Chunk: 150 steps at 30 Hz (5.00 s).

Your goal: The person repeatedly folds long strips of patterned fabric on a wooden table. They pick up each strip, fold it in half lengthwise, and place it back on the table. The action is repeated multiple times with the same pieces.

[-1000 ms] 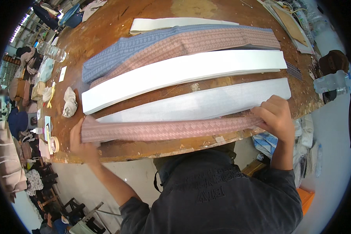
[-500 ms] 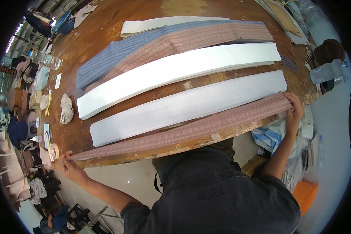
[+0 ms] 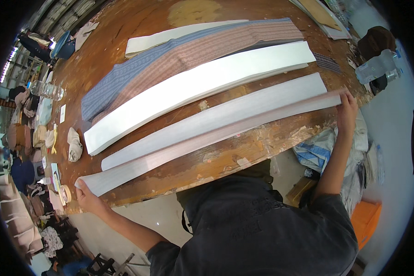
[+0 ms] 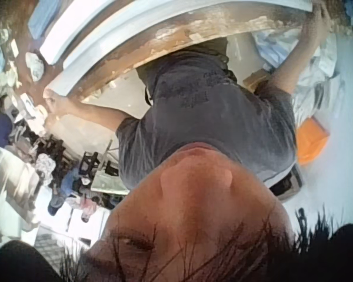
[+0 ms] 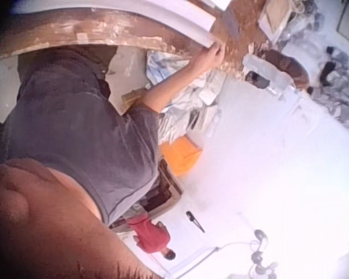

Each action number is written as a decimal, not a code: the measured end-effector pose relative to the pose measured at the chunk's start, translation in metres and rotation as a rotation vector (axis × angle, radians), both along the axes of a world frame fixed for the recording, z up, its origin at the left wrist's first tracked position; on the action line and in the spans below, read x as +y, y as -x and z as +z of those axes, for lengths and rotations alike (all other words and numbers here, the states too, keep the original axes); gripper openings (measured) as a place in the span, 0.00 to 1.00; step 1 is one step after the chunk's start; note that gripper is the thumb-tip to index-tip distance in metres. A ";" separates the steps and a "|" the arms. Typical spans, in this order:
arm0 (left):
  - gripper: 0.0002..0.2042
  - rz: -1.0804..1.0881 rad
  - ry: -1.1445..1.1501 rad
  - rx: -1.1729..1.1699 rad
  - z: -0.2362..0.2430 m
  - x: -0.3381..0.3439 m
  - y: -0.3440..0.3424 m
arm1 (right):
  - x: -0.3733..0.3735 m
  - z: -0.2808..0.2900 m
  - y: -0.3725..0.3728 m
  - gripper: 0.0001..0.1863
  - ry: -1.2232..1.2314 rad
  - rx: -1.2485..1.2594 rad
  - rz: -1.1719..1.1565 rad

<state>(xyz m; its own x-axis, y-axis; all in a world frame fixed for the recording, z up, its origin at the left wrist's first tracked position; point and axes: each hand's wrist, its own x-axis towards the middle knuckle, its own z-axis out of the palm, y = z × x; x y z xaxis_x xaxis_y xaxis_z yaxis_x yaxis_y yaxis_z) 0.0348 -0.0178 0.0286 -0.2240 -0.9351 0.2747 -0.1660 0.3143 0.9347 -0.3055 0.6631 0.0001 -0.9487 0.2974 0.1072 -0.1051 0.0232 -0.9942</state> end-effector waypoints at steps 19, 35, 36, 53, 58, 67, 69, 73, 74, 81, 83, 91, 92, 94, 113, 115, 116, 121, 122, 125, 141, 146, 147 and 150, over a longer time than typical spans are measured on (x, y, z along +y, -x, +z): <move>0.18 -0.164 0.195 -0.418 -0.009 0.003 0.022 | -0.008 -0.017 0.052 0.15 -0.815 -0.128 0.001; 0.17 -0.222 0.176 -0.437 -0.017 -0.003 0.031 | -0.008 -0.027 0.050 0.18 -0.992 -0.071 -0.077; 0.17 -0.227 0.162 -0.422 -0.017 -0.005 0.032 | -0.007 -0.029 0.051 0.18 -0.999 -0.056 -0.074; 0.14 -0.109 0.173 -0.555 -0.033 0.002 0.031 | -0.001 -0.038 0.055 0.18 -1.026 -0.046 -0.074; 0.13 -0.084 0.196 -0.583 -0.039 0.001 0.029 | -0.003 -0.036 0.054 0.18 -1.025 -0.071 -0.073; 0.13 -0.041 0.193 -0.570 -0.046 -0.006 0.026 | -0.003 -0.036 0.054 0.18 -1.038 -0.093 -0.070; 0.12 -0.039 0.209 -0.564 -0.049 -0.007 0.026 | -0.003 -0.037 0.054 0.18 -1.029 -0.094 -0.081; 0.11 -0.034 0.190 -0.497 -0.053 -0.008 0.024 | -0.001 -0.039 0.054 0.18 -1.031 -0.062 -0.082; 0.11 -0.045 0.204 -0.493 -0.054 -0.008 0.024 | -0.001 -0.039 0.054 0.18 -1.042 -0.055 -0.076; 0.10 -0.069 0.181 -0.485 -0.052 -0.009 0.023 | -0.015 -0.029 0.046 0.18 -1.089 -0.052 -0.093; 0.09 -0.072 0.222 -0.475 -0.048 -0.008 0.025 | -0.026 -0.023 0.037 0.17 -1.193 0.062 -0.170; 0.10 -0.295 0.705 -0.569 -0.005 0.004 0.057 | -0.114 0.008 0.031 0.15 -1.375 0.667 0.086; 0.11 -0.363 0.761 -0.607 0.000 0.005 0.065 | -0.125 0.012 0.035 0.16 -1.408 0.689 0.144; 0.13 -0.500 0.867 -0.680 0.007 0.008 0.082 | -0.140 0.022 0.043 0.18 -1.491 0.712 0.266; 0.07 -0.672 1.004 -0.564 0.003 -0.005 0.095 | -0.137 0.035 0.058 0.10 -1.340 0.773 0.442; 0.07 -0.615 0.983 -0.520 0.008 -0.004 0.089 | -0.131 0.038 0.056 0.10 -1.305 0.761 0.415; 0.08 -0.582 0.954 -0.505 0.011 -0.004 0.085 | -0.127 0.038 0.054 0.11 -1.311 0.734 0.388; 0.08 -0.434 1.013 -0.489 0.027 -0.011 0.056 | -0.090 0.039 0.045 0.11 -1.321 0.647 0.306; 0.08 -0.419 0.974 -0.486 0.028 -0.015 0.049 | -0.080 0.037 0.045 0.10 -1.274 0.677 0.282; 0.11 -0.339 0.764 -0.408 0.030 -0.027 0.026 | -0.043 0.032 0.044 0.10 -1.139 0.478 0.210; 0.21 -0.572 0.089 -0.489 0.007 -0.027 0.034 | -0.008 0.008 0.056 0.12 -0.662 -0.003 0.316; 0.20 -0.561 0.125 -0.591 -0.004 -0.018 0.042 | -0.003 -0.010 0.061 0.12 -0.778 0.037 0.309; 0.20 -0.557 0.119 -0.592 -0.005 -0.017 0.043 | -0.002 -0.012 0.061 0.12 -0.789 0.038 0.317; 0.20 -0.548 0.114 -0.648 -0.007 -0.017 0.043 | -0.005 -0.015 0.061 0.12 -0.827 0.059 0.293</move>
<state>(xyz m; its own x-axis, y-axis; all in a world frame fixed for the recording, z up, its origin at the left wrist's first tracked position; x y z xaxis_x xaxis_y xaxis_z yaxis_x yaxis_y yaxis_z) -0.0079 -0.0349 0.0219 -0.7813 -0.6237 0.0220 -0.4541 0.5923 0.6656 -0.3664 0.6582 -0.0150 -0.9607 -0.1520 0.2321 -0.2706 0.6978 -0.6632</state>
